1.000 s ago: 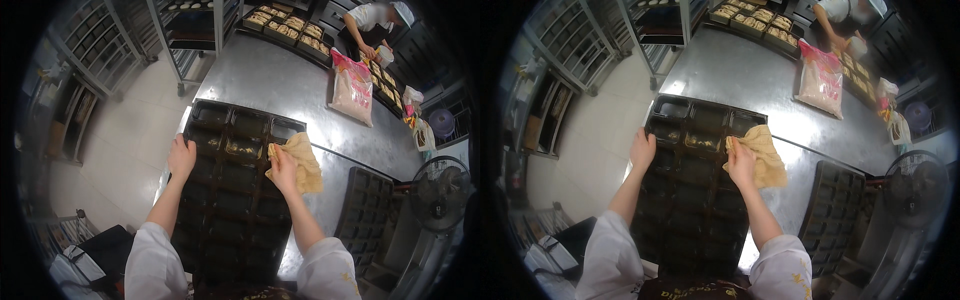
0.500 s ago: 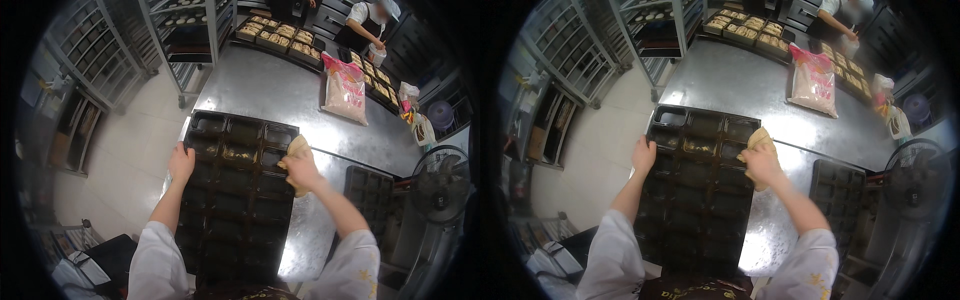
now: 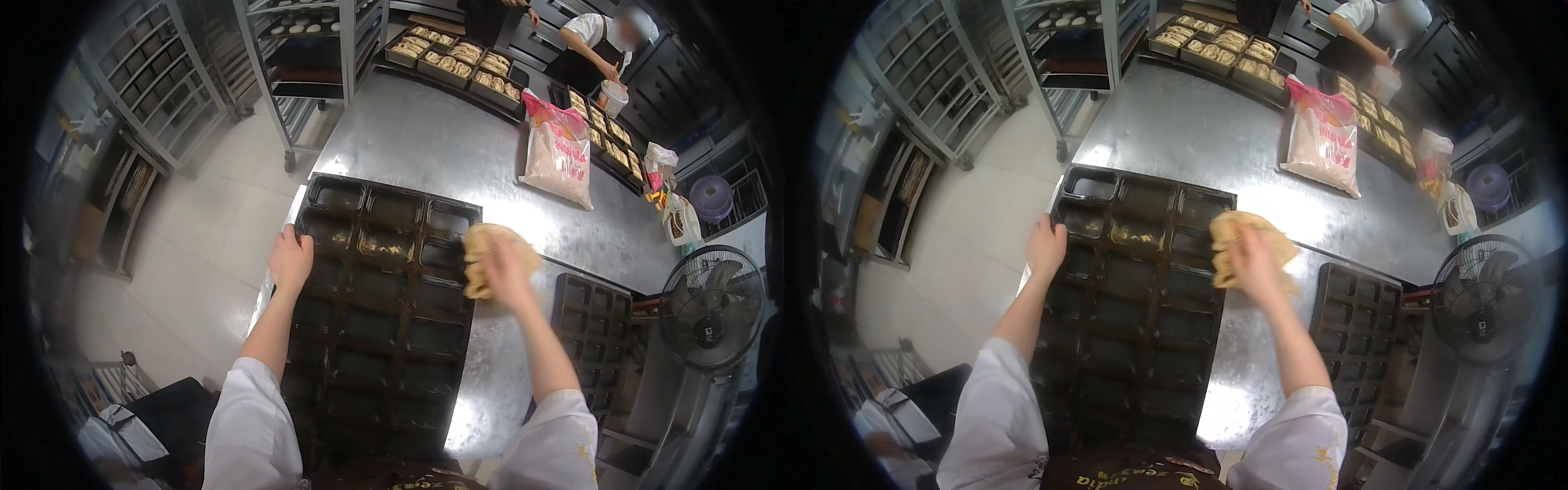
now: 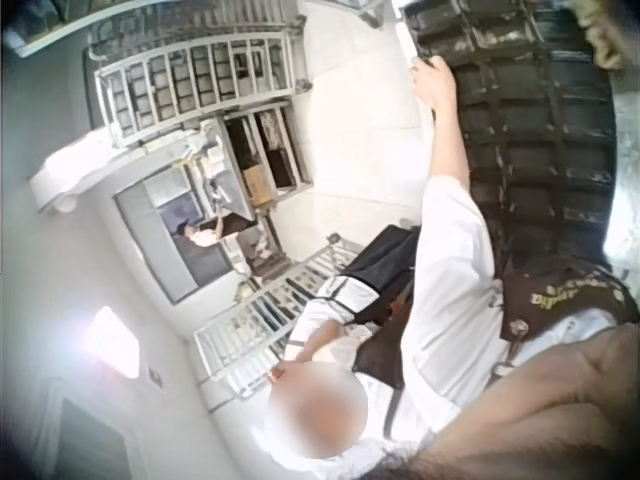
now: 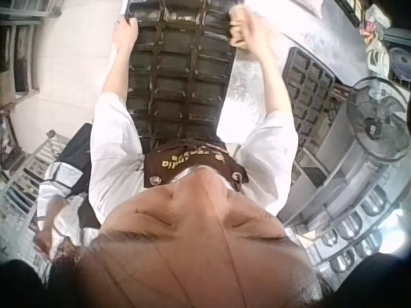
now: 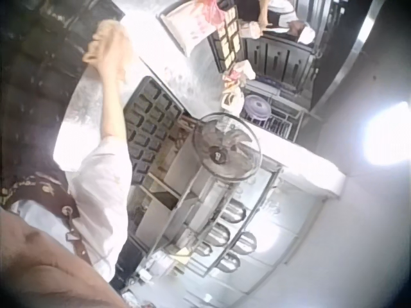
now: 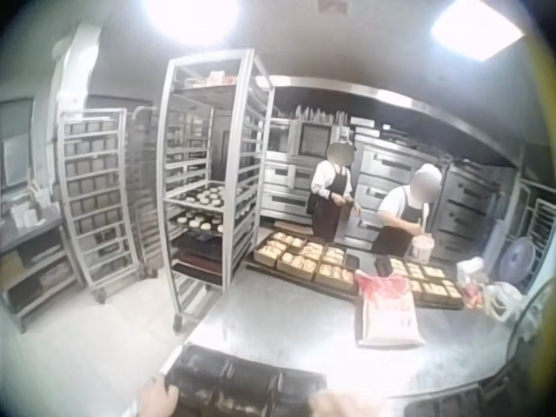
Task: The person wipes a black multi-compartment tray with a cloth, moving systematically across each compartment. Other bakers are visible in the background working at a separate station.
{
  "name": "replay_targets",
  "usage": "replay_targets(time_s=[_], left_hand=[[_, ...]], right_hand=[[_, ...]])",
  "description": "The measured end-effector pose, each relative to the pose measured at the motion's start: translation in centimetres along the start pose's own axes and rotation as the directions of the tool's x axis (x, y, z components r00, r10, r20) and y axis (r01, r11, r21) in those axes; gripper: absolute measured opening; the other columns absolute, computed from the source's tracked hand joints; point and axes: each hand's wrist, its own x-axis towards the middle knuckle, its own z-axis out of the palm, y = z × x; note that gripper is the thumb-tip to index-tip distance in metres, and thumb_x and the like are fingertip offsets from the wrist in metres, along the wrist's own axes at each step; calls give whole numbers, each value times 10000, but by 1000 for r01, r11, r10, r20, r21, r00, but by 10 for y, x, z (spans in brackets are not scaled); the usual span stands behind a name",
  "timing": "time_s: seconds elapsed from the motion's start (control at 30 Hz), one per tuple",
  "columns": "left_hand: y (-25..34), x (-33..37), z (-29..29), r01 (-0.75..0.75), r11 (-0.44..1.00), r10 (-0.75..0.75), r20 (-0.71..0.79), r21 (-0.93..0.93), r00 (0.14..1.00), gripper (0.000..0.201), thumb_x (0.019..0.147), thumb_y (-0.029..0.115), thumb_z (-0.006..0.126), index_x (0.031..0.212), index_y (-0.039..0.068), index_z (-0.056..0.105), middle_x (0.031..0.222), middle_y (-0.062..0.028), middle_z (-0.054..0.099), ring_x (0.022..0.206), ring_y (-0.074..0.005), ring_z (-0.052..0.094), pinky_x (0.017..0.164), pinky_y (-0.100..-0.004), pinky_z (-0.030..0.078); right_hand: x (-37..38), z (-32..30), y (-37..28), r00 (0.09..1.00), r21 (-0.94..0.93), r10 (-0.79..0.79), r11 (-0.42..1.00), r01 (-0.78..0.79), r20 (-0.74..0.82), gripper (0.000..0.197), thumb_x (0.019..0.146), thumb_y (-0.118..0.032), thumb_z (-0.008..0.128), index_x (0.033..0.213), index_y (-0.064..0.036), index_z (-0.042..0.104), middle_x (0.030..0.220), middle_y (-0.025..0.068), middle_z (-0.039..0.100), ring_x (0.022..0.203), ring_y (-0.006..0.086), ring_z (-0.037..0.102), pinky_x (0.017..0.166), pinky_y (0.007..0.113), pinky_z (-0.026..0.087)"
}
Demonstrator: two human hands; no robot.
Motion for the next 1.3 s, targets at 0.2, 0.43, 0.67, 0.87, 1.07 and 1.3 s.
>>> replay_targets(time_s=[0.2, 0.43, 0.67, 0.87, 1.07, 1.3], left_hand=[[2, -1, -6, 16, 1000, -16, 4, -11, 1000, 349, 865, 326, 429, 1084, 55, 453, 952, -203, 560, 827, -405, 583, 728, -512, 461], [4, -2, -2, 14, 1000, -15, -16, -16, 1000, 331, 856, 309, 438, 1062, 50, 450, 945, -204, 566, 825, -413, 583, 718, -513, 464], [5, -3, -3, 44, 999, -44, -9, 18, 999, 318, 853, 307, 438, 1039, 49, 451, 932, -198, 565, 841, -398, 584, 720, -513, 464], [-8, 1, 6, -39, 999, 40, -81, 18, 996, 328, 850, 319, 436, 1039, 52, 453, 930, -198, 563, 846, -391, 586, 720, -519, 465], [-1, -2, 2, 27, 1000, -27, 15, -3, 1000, 334, 858, 316, 422, 1066, 56, 446, 961, -201, 563, 841, -402, 587, 714, -515, 471], [-2, -2, 0, 28, 1000, -27, -12, 7, 1000, 328, 860, 309, 425, 1070, 59, 450, 972, -200, 563, 837, -412, 583, 713, -516, 470]], right_hand=[[0, 51, -4, 972, -455, -225, 860, 230, 64, 215, 802, -219, 577, 903, -37, 627, 862, 73, 613, 896, 301, 516, 824, 392, 387], [8, 75, -18, 987, -217, -59, 972, 92, 151, 248, 817, -284, 568, 888, -60, 649, 885, 95, 597, 943, 307, 494, 859, 427, 345], [-1, 96, -21, 995, -181, -83, 979, 91, 50, 320, 821, -291, 535, 1032, -83, 656, 943, 108, 573, 985, 294, 475, 889, 404, 319], [40, 53, -27, 826, 20, 87, 993, -118, 557, 381, 840, -362, 508, 1026, -63, 651, 1047, 138, 608, 1002, 295, 539, 885, 391, 387], [53, -47, 48, 764, -40, 410, 891, -452, 499, 395, 826, -337, 514, 946, 2, 679, 908, 157, 675, 835, 245, 642, 783, 342, 494], [79, -49, 21, 769, 683, 630, 517, -516, 103, 276, 899, -294, 492, 941, -50, 615, 649, -10, 510, 528, 83, 474, 520, 254, 418]])
